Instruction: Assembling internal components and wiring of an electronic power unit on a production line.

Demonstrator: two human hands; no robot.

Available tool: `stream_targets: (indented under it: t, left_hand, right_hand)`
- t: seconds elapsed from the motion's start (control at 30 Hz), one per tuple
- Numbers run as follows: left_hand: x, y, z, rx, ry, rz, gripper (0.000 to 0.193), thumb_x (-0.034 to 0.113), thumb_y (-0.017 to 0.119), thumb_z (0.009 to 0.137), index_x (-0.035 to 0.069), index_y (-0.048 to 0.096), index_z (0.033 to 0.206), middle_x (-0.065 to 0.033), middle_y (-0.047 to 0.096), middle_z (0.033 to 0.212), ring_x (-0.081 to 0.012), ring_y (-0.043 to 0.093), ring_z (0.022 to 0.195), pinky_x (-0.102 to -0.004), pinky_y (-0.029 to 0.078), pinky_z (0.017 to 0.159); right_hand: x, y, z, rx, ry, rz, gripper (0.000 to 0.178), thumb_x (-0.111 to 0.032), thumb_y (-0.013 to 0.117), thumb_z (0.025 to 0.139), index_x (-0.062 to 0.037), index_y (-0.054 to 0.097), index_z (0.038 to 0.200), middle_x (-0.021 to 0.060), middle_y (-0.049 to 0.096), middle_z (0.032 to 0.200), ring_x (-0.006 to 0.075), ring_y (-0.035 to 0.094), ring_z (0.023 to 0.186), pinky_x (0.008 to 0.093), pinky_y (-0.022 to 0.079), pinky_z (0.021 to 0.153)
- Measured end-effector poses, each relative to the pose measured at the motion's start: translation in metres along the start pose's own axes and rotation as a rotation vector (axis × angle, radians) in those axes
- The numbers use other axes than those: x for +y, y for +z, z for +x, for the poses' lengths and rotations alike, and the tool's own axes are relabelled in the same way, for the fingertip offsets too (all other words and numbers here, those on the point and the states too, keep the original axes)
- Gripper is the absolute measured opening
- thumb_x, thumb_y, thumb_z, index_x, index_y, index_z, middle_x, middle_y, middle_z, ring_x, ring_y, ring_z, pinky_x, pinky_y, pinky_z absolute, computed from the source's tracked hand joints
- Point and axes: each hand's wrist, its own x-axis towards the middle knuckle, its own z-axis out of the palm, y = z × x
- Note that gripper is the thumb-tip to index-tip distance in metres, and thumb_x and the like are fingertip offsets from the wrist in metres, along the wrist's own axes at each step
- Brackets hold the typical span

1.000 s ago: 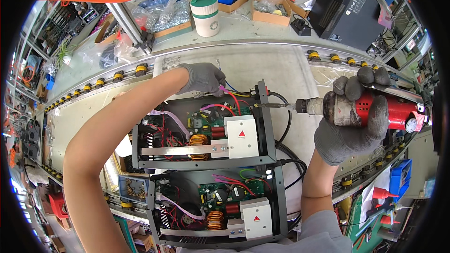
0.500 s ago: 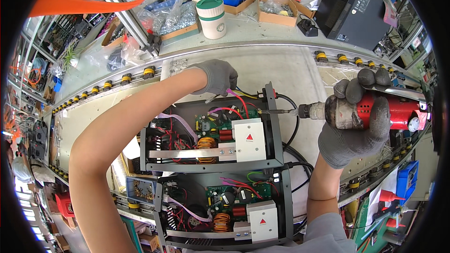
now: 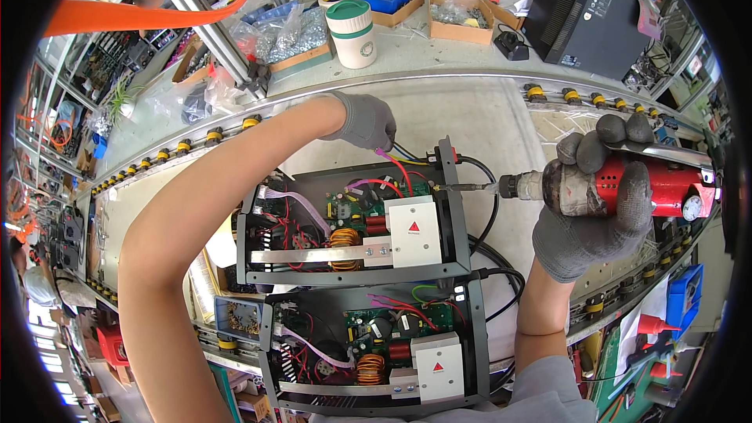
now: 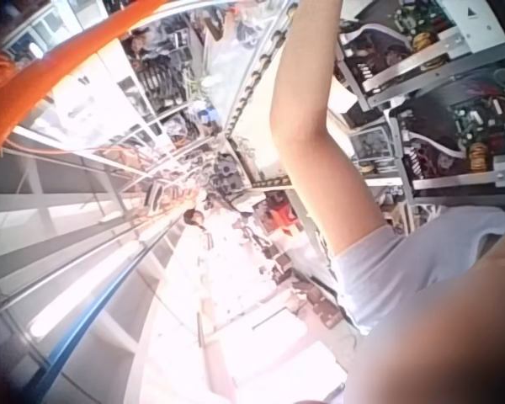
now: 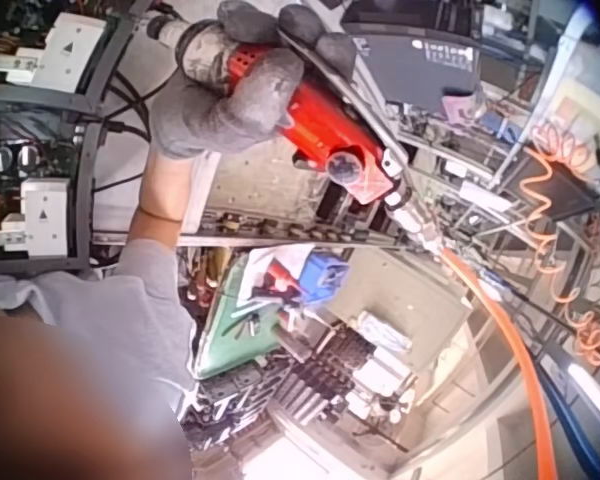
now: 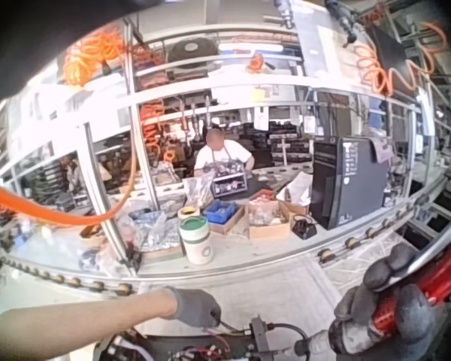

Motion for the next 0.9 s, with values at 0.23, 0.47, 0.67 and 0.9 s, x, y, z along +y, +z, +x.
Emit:
stream_targets:
  t: [0.23,0.47,0.67,0.9]
  left_hand:
    - [-0.012,0.002,0.001,-0.074,0.153,-0.089,0.034,0.035,0.058,0.084,0.008,0.069,0.101,-0.0094,0.067,0.088,-0.0223,0.06,0.082,-0.035,0.046,0.075]
    - [-0.017,0.002,0.007,-0.19,0.079,-0.136,0.041,0.04,0.062,0.082,0.006,0.067,0.104,-0.0063,0.065,0.085,-0.0188,0.057,0.077,-0.0339,0.045,0.071]
    - [-0.019,0.006,0.004,-0.279,0.076,-0.202,0.041,0.035,0.067,0.079,0.004,0.065,0.105,-0.0046,0.064,0.086,-0.0163,0.059,0.078,-0.0317,0.046,0.072]
    - [-0.02,0.014,0.0,0.028,0.038,-0.636,0.021,0.01,0.066,0.078,0.001,0.063,0.097,-0.005,0.063,0.079,-0.0126,0.06,0.064,-0.0255,0.051,0.061]
  right_hand:
    - [-0.001,0.003,-0.001,0.037,-0.02,-0.083,0.046,-0.024,0.059,0.081,0.0001,0.049,0.119,0.0134,0.061,0.102,0.0153,0.062,0.076,0.035,0.052,0.072]
    - [-0.002,0.002,0.0,0.002,-0.031,-0.047,0.046,-0.023,0.06,0.081,0.0,0.049,0.119,0.0135,0.061,0.102,0.0154,0.061,0.075,0.0356,0.051,0.072]
    - [-0.002,0.002,0.0,-0.015,-0.004,-0.03,0.045,-0.02,0.059,0.081,-0.0013,0.048,0.119,0.0134,0.06,0.103,0.0157,0.061,0.076,0.0357,0.051,0.073]
    - [0.002,0.004,0.0,-0.005,-0.008,-0.048,0.046,-0.02,0.06,0.08,-0.0011,0.048,0.12,0.013,0.06,0.102,0.0162,0.061,0.076,0.0359,0.052,0.073]
